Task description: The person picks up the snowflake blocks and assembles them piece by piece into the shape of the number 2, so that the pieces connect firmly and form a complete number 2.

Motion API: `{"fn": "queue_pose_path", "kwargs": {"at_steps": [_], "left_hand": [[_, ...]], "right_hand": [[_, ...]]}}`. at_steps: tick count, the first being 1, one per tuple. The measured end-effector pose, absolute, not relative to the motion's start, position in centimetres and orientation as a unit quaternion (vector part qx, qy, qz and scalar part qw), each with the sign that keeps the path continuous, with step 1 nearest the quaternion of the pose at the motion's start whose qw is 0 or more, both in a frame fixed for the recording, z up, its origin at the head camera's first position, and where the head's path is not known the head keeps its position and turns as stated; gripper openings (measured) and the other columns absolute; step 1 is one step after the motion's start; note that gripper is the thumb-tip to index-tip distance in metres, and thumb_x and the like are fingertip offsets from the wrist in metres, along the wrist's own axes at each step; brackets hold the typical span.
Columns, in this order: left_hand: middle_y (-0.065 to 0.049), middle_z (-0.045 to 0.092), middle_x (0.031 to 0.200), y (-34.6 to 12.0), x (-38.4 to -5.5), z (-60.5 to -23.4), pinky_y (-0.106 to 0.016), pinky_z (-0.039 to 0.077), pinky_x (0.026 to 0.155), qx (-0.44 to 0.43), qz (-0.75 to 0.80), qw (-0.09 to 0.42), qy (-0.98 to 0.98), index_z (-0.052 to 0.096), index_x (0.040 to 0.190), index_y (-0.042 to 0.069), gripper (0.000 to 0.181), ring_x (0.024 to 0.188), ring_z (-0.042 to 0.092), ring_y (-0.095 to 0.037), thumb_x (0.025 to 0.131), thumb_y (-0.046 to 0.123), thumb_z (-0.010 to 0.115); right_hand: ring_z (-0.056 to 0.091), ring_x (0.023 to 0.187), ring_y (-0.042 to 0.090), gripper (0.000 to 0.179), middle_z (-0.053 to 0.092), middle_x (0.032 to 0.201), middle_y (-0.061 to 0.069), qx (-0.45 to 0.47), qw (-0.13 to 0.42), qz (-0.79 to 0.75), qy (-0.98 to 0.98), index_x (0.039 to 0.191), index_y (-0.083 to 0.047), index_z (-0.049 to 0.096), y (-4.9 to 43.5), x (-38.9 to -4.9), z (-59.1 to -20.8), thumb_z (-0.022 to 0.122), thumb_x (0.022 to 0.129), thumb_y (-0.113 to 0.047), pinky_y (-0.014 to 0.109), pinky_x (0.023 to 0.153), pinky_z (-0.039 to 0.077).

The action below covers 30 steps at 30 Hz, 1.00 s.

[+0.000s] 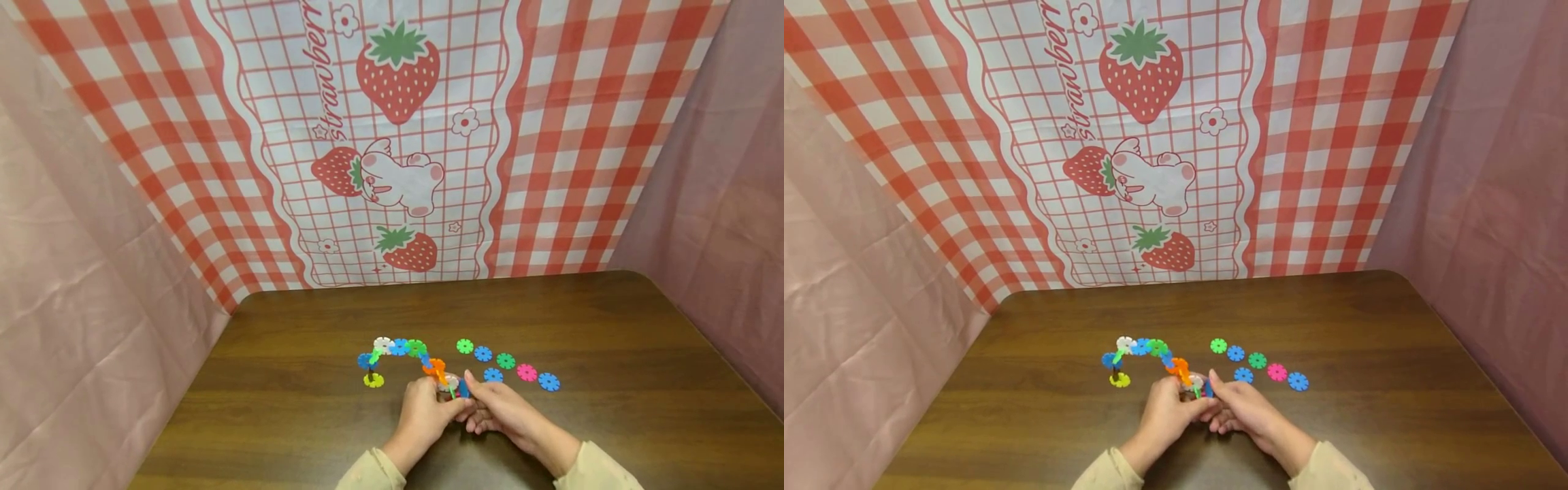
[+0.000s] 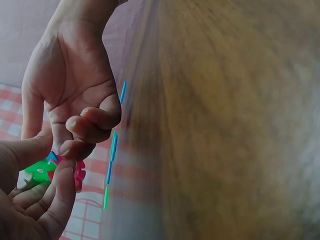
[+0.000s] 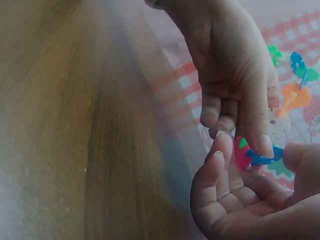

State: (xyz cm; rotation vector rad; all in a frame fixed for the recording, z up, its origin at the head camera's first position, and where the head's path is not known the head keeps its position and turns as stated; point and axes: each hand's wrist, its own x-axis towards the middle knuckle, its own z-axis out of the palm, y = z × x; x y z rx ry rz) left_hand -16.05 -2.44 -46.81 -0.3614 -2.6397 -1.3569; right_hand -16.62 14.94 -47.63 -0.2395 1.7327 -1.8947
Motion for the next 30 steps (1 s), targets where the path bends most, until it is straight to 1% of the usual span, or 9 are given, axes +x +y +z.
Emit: {"fn": "queue_pose_path", "kwargs": {"at_steps": [3,4,8,11,17,22,27,30], "left_hand": [[0.012,0.053,0.058,-2.51,-15.92,-46.74,-0.021,0.037,0.051,-0.131,-0.432,0.087,-0.888,0.07,0.077,0.011,0.024,0.053,0.041,-0.001,0.072,0.028,0.086],[0.012,0.055,0.06,-2.5,-15.9,-46.74,-0.022,0.038,0.055,-0.136,-0.423,0.095,-0.891,0.071,0.08,0.012,0.023,0.055,0.044,-0.002,0.073,0.028,0.086],[0.01,0.064,0.067,-2.37,-15.83,-46.69,-0.026,0.042,0.062,-0.147,-0.389,0.123,-0.901,0.073,0.088,0.015,0.024,0.061,0.052,-0.006,0.073,0.029,0.086],[0.008,0.067,0.072,-2.24,-15.84,-46.72,-0.025,0.043,0.061,-0.147,-0.381,0.129,-0.903,0.074,0.091,0.015,0.025,0.063,0.055,-0.007,0.073,0.028,0.086],[0.007,0.067,0.071,-2.12,-15.9,-46.82,-0.021,0.04,0.056,-0.149,-0.381,0.138,-0.902,0.074,0.089,0.015,0.026,0.061,0.054,-0.007,0.071,0.028,0.087],[0.007,0.068,0.072,-2.06,-16.03,-46.79,-0.02,0.041,0.056,-0.148,-0.388,0.135,-0.9,0.075,0.091,0.014,0.029,0.062,0.056,-0.007,0.07,0.029,0.087],[0.005,0.068,0.072,-2.05,-16.0,-46.65,-0.022,0.043,0.058,-0.141,-0.389,0.13,-0.901,0.073,0.088,0.012,0.03,0.064,0.058,-0.011,0.07,0.032,0.088],[0.005,0.066,0.069,-2.13,-16.0,-46.64,-0.021,0.042,0.055,-0.136,-0.392,0.126,-0.901,0.072,0.084,0.01,0.03,0.06,0.054,-0.008,0.07,0.031,0.088]], "right_hand": [[0.062,0.067,0.011,0.054,0.069,0.081,0.004,-0.084,0.276,-0.704,0.649,0.092,-0.002,0.066,14.94,-16.56,-47.65,0.037,0.104,-0.046,0.024,0.064,0.053],[0.062,0.068,0.011,0.053,0.068,0.081,0.004,-0.081,0.275,-0.705,0.649,0.092,-0.002,0.066,14.94,-16.53,-47.66,0.038,0.104,-0.046,0.024,0.065,0.053],[0.062,0.071,0.011,0.05,0.067,0.081,0.003,-0.071,0.272,-0.717,0.638,0.091,-0.004,0.065,14.96,-16.48,-47.65,0.038,0.105,-0.043,0.024,0.067,0.053],[0.062,0.071,0.011,0.047,0.067,0.081,0.002,-0.067,0.272,-0.726,0.629,0.088,-0.007,0.064,14.89,-16.47,-47.67,0.037,0.106,-0.04,0.024,0.068,0.052],[0.061,0.069,0.01,0.046,0.066,0.076,-0.001,-0.059,0.27,-0.738,0.616,0.084,-0.01,0.064,14.74,-16.46,-47.71,0.04,0.104,-0.043,0.023,0.067,0.052],[0.061,0.068,0.008,0.044,0.066,0.074,-0.003,-0.064,0.275,-0.749,0.6,0.083,-0.011,0.065,14.85,-16.55,-47.52,0.042,0.104,-0.042,0.021,0.066,0.051],[0.061,0.068,0.007,0.042,0.066,0.075,-0.004,-0.063,0.278,-0.753,0.592,0.086,-0.01,0.066,15.0,-16.68,-47.37,0.044,0.104,-0.041,0.02,0.065,0.051],[0.061,0.068,0.008,0.042,0.066,0.075,-0.003,-0.063,0.279,-0.75,0.596,0.087,-0.009,0.066,14.94,-16.71,-47.44,0.044,0.104,-0.04,0.021,0.066,0.051]]}}
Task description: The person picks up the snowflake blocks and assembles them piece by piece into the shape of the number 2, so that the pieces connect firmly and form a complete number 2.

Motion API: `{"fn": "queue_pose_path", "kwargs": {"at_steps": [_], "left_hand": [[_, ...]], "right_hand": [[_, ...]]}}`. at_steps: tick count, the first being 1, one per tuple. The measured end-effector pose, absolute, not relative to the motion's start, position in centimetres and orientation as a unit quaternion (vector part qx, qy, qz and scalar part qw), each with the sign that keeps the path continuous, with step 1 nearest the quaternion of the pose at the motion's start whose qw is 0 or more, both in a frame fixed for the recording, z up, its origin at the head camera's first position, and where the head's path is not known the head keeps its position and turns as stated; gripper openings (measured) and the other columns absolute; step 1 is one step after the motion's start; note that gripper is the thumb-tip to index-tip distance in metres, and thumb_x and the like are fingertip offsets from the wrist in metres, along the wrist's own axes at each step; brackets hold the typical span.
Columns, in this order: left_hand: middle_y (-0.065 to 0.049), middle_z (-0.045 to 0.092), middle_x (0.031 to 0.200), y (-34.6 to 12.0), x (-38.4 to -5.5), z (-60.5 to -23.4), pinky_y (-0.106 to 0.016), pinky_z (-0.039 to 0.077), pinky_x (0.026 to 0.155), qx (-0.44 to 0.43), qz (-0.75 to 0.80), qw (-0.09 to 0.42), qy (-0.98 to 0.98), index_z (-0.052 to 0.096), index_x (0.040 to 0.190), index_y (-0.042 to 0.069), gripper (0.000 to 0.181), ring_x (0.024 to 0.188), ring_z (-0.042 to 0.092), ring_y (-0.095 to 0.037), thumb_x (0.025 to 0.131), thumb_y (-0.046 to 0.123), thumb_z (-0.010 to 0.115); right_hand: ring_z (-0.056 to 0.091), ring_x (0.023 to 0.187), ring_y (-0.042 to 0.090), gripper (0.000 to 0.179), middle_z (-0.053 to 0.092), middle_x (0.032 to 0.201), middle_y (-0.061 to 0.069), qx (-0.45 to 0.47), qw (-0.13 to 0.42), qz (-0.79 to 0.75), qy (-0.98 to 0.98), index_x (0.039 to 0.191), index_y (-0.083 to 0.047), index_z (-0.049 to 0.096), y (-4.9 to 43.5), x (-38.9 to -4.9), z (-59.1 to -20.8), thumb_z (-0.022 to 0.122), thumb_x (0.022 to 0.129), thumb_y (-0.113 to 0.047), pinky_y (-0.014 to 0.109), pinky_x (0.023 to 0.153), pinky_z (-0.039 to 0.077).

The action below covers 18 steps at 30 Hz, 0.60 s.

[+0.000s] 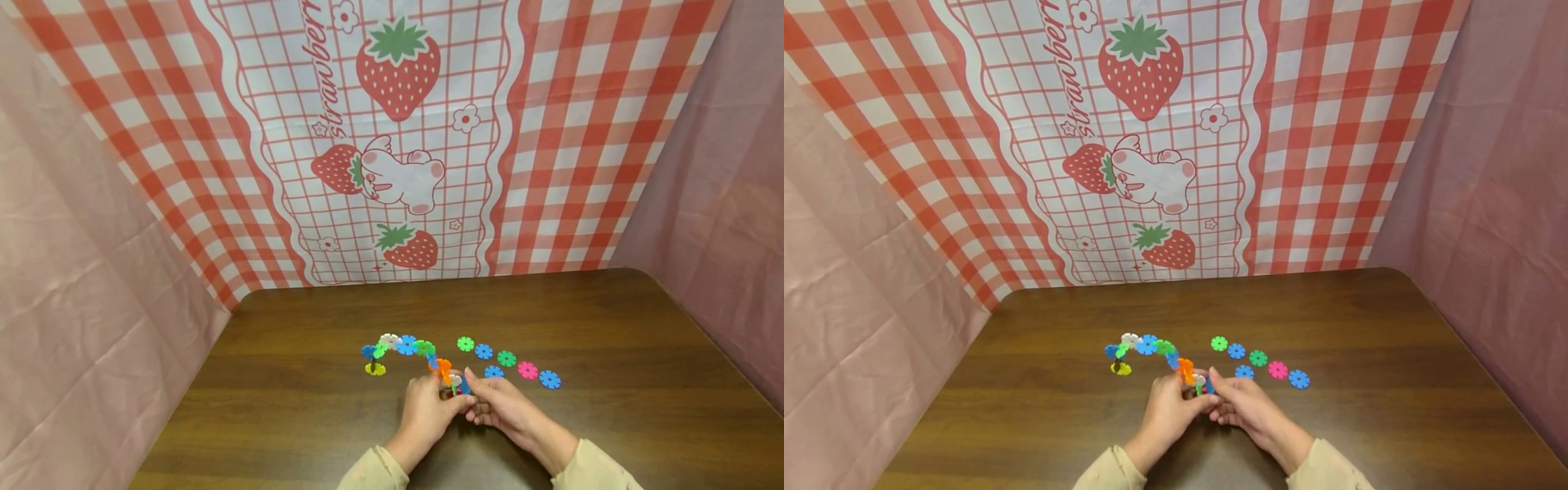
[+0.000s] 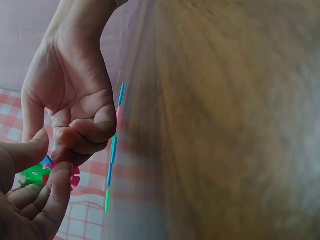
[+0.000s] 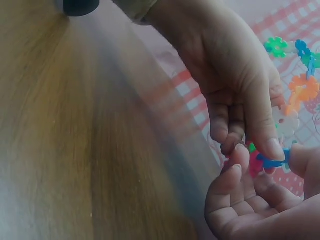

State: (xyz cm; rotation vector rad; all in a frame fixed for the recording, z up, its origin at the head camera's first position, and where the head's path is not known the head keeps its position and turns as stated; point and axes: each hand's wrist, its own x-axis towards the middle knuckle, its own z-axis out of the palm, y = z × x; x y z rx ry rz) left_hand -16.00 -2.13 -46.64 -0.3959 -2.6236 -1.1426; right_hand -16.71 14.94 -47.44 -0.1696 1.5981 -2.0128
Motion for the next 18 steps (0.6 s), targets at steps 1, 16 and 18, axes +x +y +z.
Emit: {"fn": "queue_pose_path", "kwargs": {"at_steps": [1,16,18], "left_hand": [[0.005,0.065,0.067,-2.2,-16.0,-46.6,-0.02,0.04,0.053,-0.135,-0.395,0.123,-0.901,0.072,0.082,0.009,0.029,0.058,0.052,-0.007,0.07,0.03,0.088],[0.01,0.063,0.068,-3.0,-16.3,-46.6,-0.021,0.039,0.054,-0.109,-0.42,0.108,-0.894,0.074,0.084,0.015,0.025,0.06,0.049,-0.005,0.069,0.029,0.089],[0.011,0.063,0.069,-3.1,-16.3,-46.6,-0.021,0.038,0.055,-0.113,-0.417,0.11,-0.895,0.075,0.085,0.017,0.025,0.06,0.048,-0.004,0.069,0.029,0.089]], "right_hand": [[0.061,0.068,0.009,0.042,0.066,0.076,-0.002,-0.065,0.28,-0.748,0.599,0.088,-0.008,0.066,14.9,-16.7,-47.5,0.044,0.104,-0.041,0.021,0.066,0.051],[0.057,0.055,0.013,0.036,0.067,0.078,0.008,-0.104,0.14,-0.599,0.781,0.107,0.01,0.063,16.2,-18.0,-47.4,0.052,0.102,-0.024,0.026,0.05,0.051],[0.055,0.052,0.013,0.024,0.066,0.074,0.006,-0.114,0.087,-0.544,0.827,0.103,0.007,0.067,16.9,-18.4,-47.4,0.06,0.098,-0.015,0.027,0.048,0.05]]}}
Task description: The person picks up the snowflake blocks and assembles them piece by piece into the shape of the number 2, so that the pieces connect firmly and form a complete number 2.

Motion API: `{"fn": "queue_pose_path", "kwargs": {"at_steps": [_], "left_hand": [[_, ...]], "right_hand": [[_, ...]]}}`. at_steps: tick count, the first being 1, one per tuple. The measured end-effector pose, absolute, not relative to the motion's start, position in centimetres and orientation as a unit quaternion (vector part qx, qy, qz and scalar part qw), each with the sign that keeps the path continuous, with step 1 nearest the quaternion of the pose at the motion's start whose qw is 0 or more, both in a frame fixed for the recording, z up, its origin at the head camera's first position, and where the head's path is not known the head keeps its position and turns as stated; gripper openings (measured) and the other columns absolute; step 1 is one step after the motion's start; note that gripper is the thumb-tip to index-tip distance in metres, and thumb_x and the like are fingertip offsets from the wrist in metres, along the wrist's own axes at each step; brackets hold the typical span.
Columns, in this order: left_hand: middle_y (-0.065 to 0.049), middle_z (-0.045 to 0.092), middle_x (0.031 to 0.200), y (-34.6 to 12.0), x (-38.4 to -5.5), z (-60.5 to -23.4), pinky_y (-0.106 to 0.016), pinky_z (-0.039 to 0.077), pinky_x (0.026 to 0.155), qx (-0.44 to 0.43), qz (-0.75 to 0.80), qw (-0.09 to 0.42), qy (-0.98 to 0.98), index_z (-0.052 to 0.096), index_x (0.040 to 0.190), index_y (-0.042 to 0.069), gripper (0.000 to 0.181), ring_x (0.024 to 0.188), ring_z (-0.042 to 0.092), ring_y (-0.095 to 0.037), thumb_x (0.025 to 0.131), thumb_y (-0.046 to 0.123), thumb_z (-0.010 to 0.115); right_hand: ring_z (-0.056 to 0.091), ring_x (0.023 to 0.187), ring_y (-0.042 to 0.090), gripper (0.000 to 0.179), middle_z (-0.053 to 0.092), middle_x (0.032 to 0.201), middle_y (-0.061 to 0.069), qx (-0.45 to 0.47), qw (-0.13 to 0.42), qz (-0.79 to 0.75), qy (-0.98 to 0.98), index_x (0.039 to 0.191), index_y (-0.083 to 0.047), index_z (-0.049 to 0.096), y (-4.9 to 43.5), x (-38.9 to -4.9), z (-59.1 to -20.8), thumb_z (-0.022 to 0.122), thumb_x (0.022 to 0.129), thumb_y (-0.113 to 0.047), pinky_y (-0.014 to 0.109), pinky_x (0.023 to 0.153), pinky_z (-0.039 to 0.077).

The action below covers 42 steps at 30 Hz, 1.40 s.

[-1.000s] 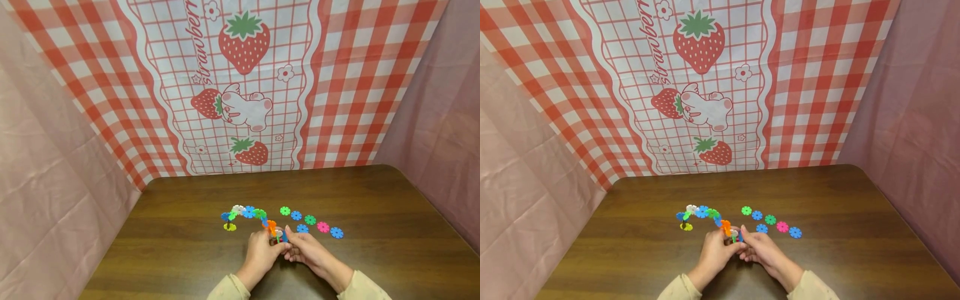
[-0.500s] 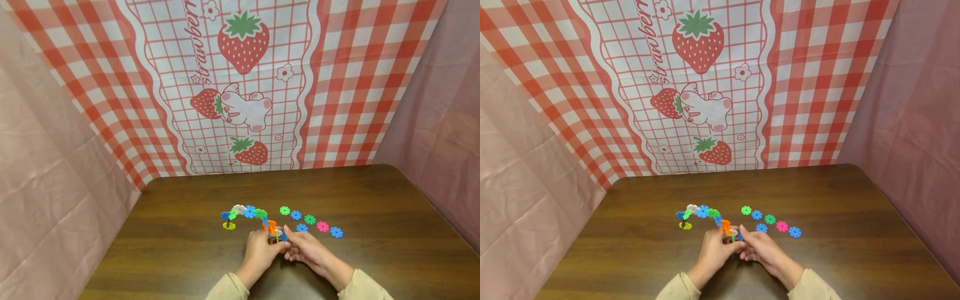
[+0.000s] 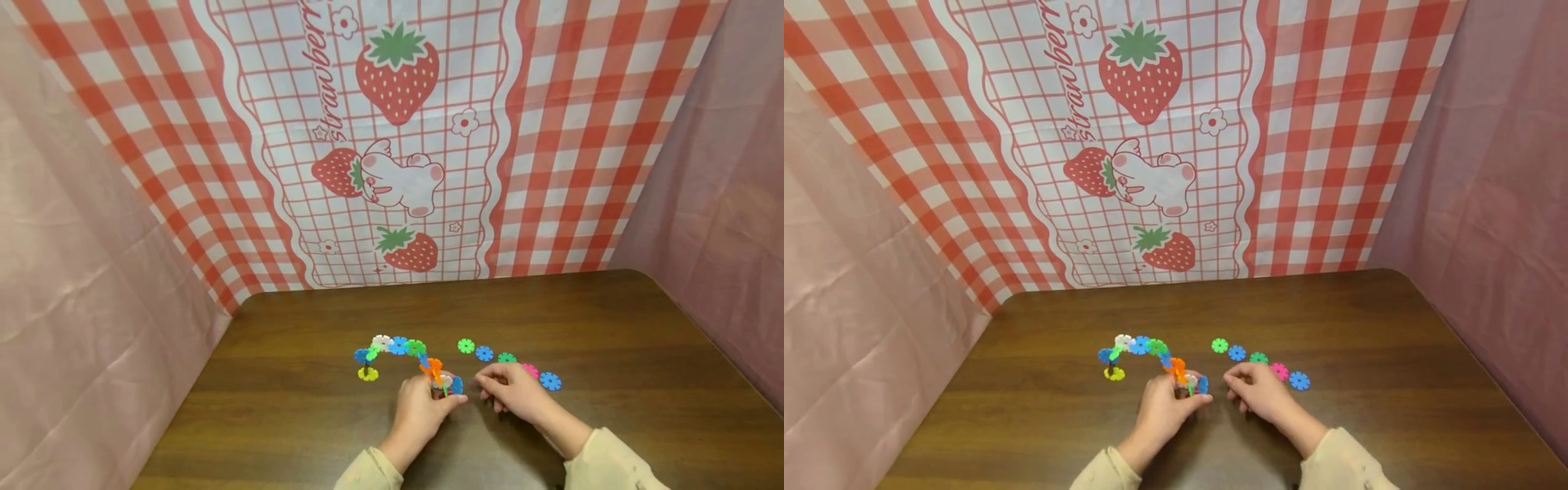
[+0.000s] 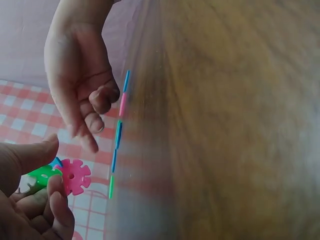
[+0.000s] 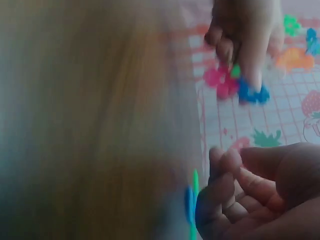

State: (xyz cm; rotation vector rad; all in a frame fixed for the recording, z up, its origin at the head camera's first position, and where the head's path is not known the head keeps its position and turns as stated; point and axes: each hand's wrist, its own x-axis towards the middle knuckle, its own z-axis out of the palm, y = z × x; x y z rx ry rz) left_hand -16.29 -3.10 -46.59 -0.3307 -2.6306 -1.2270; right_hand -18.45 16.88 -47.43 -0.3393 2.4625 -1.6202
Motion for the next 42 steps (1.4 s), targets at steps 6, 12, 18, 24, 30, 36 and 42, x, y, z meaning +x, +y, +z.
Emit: {"fn": "queue_pose_path", "kwargs": {"at_steps": [6,12,18,24,30,36,42], "left_hand": [[0.016,0.057,0.064,-3.5,-16.4,-46.7,-0.021,0.036,0.051,-0.114,-0.411,0.105,-0.898,0.075,0.086,0.019,0.024,0.056,0.045,-0.002,0.07,0.032,0.088],[0.017,0.059,0.066,-3.7,-16.6,-46.9,-0.022,0.042,0.056,-0.112,-0.422,0.103,-0.894,0.076,0.086,0.018,0.024,0.061,0.051,-0.003,0.07,0.031,0.088],[0.013,0.067,0.078,-3.7,-16.7,-47.0,-0.022,0.045,0.063,-0.121,-0.437,0.087,-0.887,0.077,0.093,0.017,0.027,0.069,0.056,-0.004,0.072,0.029,0.087],[0.01,0.072,0.087,-3.7,-16.7,-47.2,-0.023,0.047,0.068,-0.129,-0.446,0.082,-0.882,0.077,0.097,0.016,0.029,0.078,0.061,-0.007,0.073,0.029,0.086],[0.01,0.069,0.078,-3.7,-16.6,-47.2,-0.019,0.046,0.061,-0.137,-0.485,0.055,-0.862,0.075,0.094,0.012,0.026,0.067,0.053,0.001,0.074,0.023,0.086],[0.011,0.063,0.073,-3.6,-16.6,-47.2,-0.018,0.044,0.056,-0.138,-0.504,0.031,-0.852,0.072,0.095,0.01,0.025,0.061,0.047,0.002,0.075,0.019,0.085],[0.01,0.063,0.073,-3.5,-16.6,-47.1,-0.018,0.044,0.056,-0.14,-0.497,0.033,-0.855,0.072,0.095,0.01,0.026,0.061,0.048,0.002,0.075,0.019,0.085]], "right_hand": [[0.049,0.058,0.009,0.014,0.055,0.066,-0.007,-0.122,-0.043,-0.338,0.932,0.095,-0.009,0.074,18.2,-19.5,-47.4,0.077,0.082,-0.008,0.029,0.057,0.043],[0.046,0.062,0.009,0.024,0.049,0.064,-0.006,-0.137,-0.046,-0.263,0.954,0.1,-0.011,0.073,18.5,-20.1,-47.2,0.081,0.078,-0.012,0.03,0.057,0.039],[0.047,0.069,0.014,0.022,0.051,0.075,-0.001,-0.136,-0.042,-0.246,0.959,0.09,-0.014,0.069,18.3,-20.2,-47.2,0.084,0.074,-0.011,0.034,0.06,0.042],[0.045,0.064,0.014,0.034,0.048,0.07,-0.002,-0.137,-0.042,-0.271,0.952,0.084,-0.014,0.054,18.4,-20.0,-47.2,0.086,0.071,-0.01,0.032,0.058,0.039],[0.048,0.057,0.007,0.026,0.054,0.062,-0.009,-0.139,-0.051,-0.333,0.931,0.082,-0.014,0.055,18.4,-19.8,-47.3,0.08,0.078,-0.007,0.028,0.055,0.04],[0.052,0.052,0.009,0.013,0.067,0.072,0.003,-0.159,0.01,-0.463,0.872,0.101,-0.006,0.063,18.2,-19.3,-46.7,0.07,0.09,-0.012,0.027,0.049,0.048],[0.053,0.054,0.01,0.022,0.068,0.079,0.012,-0.188,0.021,-0.515,0.836,0.11,-0.004,0.068,17.7,-18.7,-45.8,0.068,0.093,-0.017,0.029,0.05,0.05]]}}
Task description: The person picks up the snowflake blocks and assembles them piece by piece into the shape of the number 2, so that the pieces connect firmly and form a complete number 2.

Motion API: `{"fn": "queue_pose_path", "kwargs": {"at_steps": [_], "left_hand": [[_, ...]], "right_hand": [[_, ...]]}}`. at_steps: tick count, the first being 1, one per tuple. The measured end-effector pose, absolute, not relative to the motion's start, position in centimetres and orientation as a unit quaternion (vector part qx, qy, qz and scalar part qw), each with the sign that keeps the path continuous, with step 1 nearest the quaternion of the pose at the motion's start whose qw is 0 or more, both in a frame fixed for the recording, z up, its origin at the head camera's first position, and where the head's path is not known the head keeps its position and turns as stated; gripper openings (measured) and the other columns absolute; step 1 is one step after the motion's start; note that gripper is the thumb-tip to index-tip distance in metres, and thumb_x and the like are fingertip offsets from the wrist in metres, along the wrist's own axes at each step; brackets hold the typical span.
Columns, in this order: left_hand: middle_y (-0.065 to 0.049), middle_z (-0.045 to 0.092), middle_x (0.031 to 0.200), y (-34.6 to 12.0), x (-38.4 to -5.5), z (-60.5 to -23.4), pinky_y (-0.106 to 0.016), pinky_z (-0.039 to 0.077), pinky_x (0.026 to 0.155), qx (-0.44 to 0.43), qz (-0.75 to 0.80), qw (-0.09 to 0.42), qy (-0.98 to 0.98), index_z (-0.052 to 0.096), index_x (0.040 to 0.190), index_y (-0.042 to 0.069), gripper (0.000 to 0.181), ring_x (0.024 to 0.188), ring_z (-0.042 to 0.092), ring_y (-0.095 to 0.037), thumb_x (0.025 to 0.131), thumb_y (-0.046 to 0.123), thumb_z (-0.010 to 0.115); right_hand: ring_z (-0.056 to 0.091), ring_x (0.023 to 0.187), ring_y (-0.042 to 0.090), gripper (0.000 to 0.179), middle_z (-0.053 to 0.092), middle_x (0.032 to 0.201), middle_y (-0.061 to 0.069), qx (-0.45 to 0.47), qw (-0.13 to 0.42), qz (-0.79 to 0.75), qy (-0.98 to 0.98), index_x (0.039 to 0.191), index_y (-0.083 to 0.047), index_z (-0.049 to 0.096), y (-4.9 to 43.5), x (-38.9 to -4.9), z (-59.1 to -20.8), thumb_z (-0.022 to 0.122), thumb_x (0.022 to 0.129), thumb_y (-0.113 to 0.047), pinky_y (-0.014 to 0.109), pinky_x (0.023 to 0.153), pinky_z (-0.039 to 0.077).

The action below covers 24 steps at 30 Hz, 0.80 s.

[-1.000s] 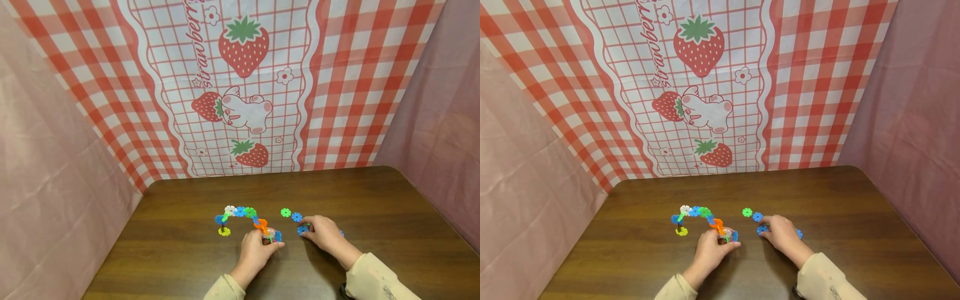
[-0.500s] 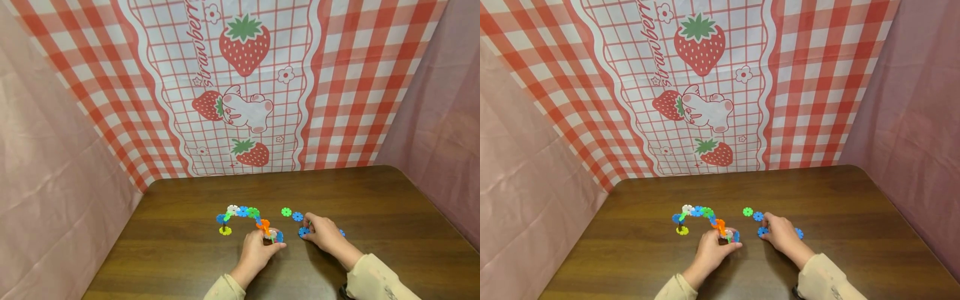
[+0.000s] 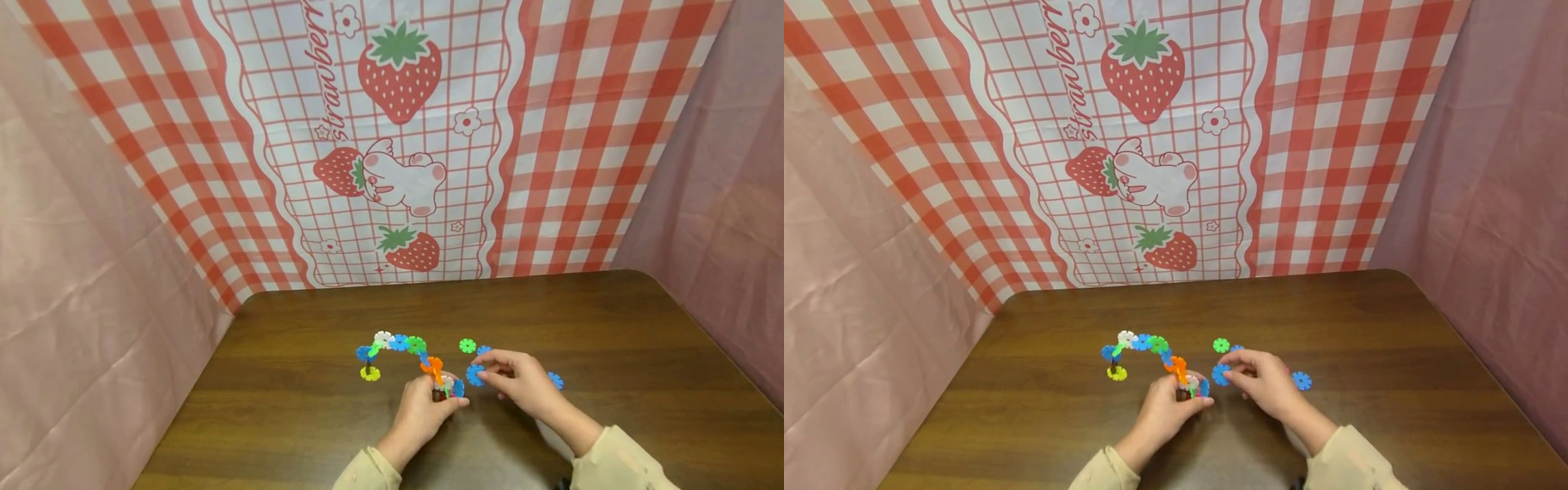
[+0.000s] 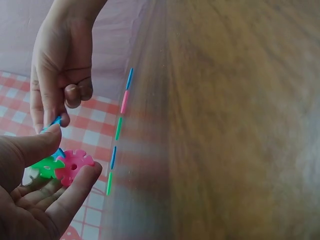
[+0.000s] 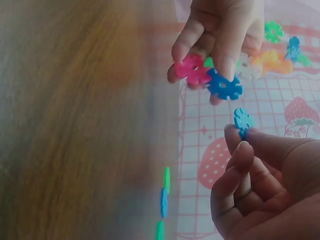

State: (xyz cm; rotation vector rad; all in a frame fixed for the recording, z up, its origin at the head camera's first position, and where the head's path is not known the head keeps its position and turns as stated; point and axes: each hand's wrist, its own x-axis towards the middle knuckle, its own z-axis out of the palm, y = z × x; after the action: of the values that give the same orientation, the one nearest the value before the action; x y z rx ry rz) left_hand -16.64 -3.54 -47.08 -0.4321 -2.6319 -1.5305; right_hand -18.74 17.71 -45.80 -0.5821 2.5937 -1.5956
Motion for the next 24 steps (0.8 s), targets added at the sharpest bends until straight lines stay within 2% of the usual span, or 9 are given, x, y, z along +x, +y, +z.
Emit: {"fn": "queue_pose_path", "kwargs": {"at_steps": [7,13,18,21,24], "left_hand": [[0.008,0.065,0.074,-3.4,-16.6,-47.0,-0.018,0.044,0.056,-0.143,-0.496,0.032,-0.856,0.072,0.093,0.01,0.024,0.062,0.049,0.002,0.074,0.019,0.086],[0.008,0.066,0.075,-3.3,-16.5,-47.0,-0.018,0.043,0.056,-0.146,-0.494,0.028,-0.857,0.072,0.092,0.01,0.024,0.063,0.049,0.001,0.075,0.019,0.086],[0.013,0.057,0.066,-3.2,-16.4,-46.8,-0.018,0.04,0.05,-0.142,-0.473,0.03,-0.869,0.069,0.084,0.009,0.023,0.057,0.045,0.001,0.074,0.022,0.086],[0.013,0.05,0.061,-3.1,-16.4,-46.8,-0.019,0.037,0.047,-0.136,-0.46,0.036,-0.877,0.065,0.074,0.01,0.026,0.054,0.041,0.0,0.072,0.024,0.087],[0.013,0.048,0.058,-3.1,-16.4,-46.8,-0.019,0.035,0.046,-0.134,-0.457,0.035,-0.879,0.062,0.069,0.011,0.029,0.052,0.04,0.0,0.071,0.024,0.088]], "right_hand": [[0.052,0.053,0.01,0.017,0.065,0.073,0.012,-0.193,0.016,-0.523,0.83,0.106,-0.006,0.068,17.2,-18.3,-45.3,0.067,0.093,-0.017,0.028,0.049,0.049],[0.051,0.052,0.008,0.015,0.06,0.067,0.007,-0.206,-0.009,-0.506,0.837,0.104,-0.01,0.071,16.9,-18.0,-45.3,0.067,0.093,-0.018,0.027,0.047,0.048],[0.051,0.054,0.003,0.013,0.07,0.081,-0.001,-0.241,-0.067,-0.462,0.851,0.103,-0.013,0.074,16.7,-17.9,-45.5,0.069,0.091,-0.015,0.024,0.047,0.048],[0.058,0.062,0.0,0.015,0.074,0.09,-0.003,-0.269,-0.108,-0.433,0.854,0.101,-0.014,0.076,16.5,-17.9,-45.6,0.072,0.088,-0.008,0.022,0.052,0.05],[0.063,0.072,0.0,0.018,0.074,0.091,-0.001,-0.293,-0.135,-0.41,0.853,0.099,-0.011,0.077,16.2,-18.0,-45.6,0.073,0.084,-0.001,0.02,0.058,0.053]]}}
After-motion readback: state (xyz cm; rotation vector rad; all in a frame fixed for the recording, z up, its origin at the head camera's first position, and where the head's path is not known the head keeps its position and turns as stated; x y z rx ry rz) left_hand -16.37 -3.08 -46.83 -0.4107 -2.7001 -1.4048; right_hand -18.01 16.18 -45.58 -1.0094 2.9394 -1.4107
